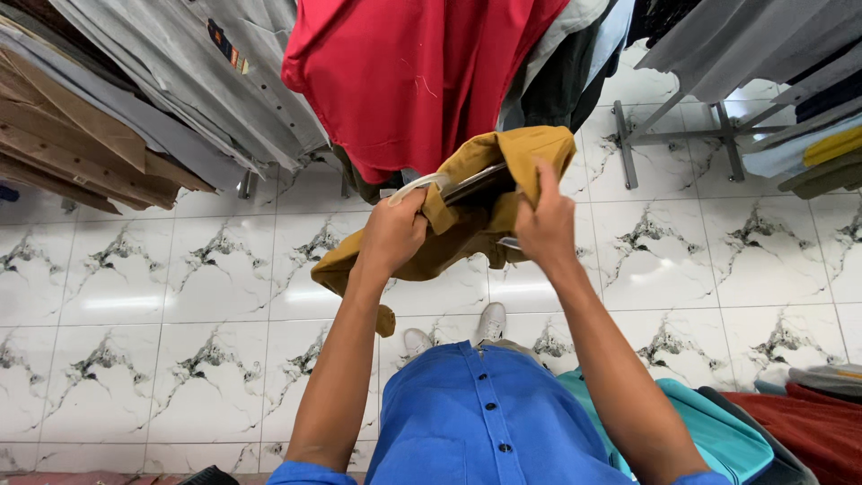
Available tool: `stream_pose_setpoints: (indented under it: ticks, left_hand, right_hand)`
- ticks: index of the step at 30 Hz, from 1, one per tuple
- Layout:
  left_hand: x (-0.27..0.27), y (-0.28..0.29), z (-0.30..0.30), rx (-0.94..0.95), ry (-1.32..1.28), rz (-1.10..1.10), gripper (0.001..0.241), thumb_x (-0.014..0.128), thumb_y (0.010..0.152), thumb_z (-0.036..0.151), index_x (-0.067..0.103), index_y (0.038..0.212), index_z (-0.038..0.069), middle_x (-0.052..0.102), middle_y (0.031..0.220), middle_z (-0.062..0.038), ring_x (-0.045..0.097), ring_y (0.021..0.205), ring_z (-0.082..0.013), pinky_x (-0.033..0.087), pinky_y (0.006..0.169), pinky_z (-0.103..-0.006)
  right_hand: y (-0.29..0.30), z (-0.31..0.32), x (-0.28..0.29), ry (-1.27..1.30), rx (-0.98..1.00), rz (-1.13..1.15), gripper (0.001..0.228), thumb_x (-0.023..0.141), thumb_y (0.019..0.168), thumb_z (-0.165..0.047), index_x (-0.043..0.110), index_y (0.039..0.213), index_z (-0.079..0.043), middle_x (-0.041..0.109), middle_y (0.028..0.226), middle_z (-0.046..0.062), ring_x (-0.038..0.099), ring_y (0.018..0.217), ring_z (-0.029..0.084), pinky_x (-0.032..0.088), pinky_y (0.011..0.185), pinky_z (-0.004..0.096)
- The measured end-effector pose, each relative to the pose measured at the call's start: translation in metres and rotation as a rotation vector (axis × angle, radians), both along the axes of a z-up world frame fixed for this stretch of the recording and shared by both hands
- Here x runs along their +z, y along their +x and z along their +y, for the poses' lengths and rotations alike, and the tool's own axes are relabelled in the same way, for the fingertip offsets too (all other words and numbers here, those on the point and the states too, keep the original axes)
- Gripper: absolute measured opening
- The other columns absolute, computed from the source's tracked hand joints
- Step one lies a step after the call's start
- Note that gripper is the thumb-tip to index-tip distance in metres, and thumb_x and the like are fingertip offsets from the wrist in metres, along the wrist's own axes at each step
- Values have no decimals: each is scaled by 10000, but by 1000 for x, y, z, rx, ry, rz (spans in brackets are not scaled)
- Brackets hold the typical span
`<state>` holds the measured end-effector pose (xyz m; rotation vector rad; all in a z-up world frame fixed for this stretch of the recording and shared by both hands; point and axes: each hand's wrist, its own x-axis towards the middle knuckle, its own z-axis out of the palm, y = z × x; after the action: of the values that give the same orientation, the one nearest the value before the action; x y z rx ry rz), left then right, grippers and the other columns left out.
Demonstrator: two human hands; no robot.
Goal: The person selects a grey shirt, a mustard yellow shirt, and a red shirt from clothing racks, buttoning the collars of the yellow and red shirts before placing them on hangers.
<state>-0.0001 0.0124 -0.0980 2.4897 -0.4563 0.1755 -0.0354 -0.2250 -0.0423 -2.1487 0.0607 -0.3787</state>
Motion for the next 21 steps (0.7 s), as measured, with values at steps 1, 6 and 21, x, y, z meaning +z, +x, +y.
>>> stream_pose_setpoints:
  ticks: [1,6,21]
  left_hand:
    - [11,-2,0,-29,-77,7,245,542,832,48,673,1021,133,632,798,-145,661,734,-514,569,619,-583]
    - [13,9,10,-96,-143,12,107,545,828,13,602,887,83,609,732,-161,664,715,-456,550,578,-490]
    - [22,20,56,-268,-6,33,165,612,829,24,672,955,112,706,870,-110,685,893,-412,575,734,-517]
  right_hand:
    - [-8,14,6,75,64,121,349,535,1039,-85,520,1388,-88,696,876,330,722,755,463,590,795,569]
    - [-21,33,39,-189,244,499,706,636,956,-378,369,1569,-152,709,1069,353,681,1063,530,513,945,625]
    - [43,70,60,-7,641,-193,185,666,1039,-202,720,1194,-118,769,930,88,740,958,352,569,858,482]
